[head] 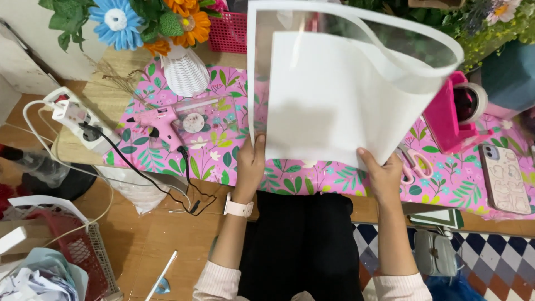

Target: The person cuts a white translucent plastic sheet in half using a red utility knife, then folds and tapes the edges of the resulting pieces. The person places the finished pieces into a cardboard box.

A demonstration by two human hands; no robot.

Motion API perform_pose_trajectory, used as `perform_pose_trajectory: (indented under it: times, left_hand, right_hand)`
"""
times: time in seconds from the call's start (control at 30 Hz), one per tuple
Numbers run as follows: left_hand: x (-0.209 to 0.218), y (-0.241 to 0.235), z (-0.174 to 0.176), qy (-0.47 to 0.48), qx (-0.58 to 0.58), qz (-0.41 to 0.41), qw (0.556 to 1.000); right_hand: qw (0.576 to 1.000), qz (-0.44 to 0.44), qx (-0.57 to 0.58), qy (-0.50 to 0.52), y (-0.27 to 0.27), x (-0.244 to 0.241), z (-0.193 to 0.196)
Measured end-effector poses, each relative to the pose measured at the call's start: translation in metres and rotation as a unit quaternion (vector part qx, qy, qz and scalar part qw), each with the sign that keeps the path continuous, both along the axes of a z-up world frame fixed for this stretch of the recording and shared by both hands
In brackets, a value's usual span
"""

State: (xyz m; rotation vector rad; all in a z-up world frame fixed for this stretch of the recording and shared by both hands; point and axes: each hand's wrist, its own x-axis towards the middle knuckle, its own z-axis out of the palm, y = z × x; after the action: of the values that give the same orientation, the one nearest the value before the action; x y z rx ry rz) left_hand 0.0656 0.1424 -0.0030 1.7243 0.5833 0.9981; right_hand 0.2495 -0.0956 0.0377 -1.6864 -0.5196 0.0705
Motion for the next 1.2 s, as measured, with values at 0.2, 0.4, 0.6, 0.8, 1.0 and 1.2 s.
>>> perform_pose_trajectory:
  times: [0.2,0.4,0.6,0.8,1.0,1.2]
  left_hand:
    - [-0.05,-0.028,0.048,0.185,-0.054,-0.037,0.981]
    - [-0.065,-0.046,0.038,0.236,-0.152,-0.1,0.954]
    - [-0.074,-0.054,0.056,0.263,-0.194,-0.079,0.942]
    - [-0.072,-0.058,0.077,0.302,-0.287,-0.065,0.907]
    - [-0.071,-0.055,0.079,0.293,-0.301,-0.058,0.905]
    - [-0.073,-0.055,0.067,0.296,-0.279,-0.057,0.912]
  right_hand:
    - [0.984,0.036,-0.135,0.115,-0.011,-0.031,0.063]
    - [0.948,0.065,-0.277,0.142,-0.026,-0.019,0.049]
    - [0.964,0.06,-0.238,0.104,-0.022,-0.035,0.073]
    - [0.954,0.067,-0.258,0.136,-0.022,-0.033,0.069]
    - [0.96,0.08,-0.242,0.117,-0.025,-0.031,0.063]
    - [0.961,0.083,-0.235,0.121,-0.023,-0.035,0.067]
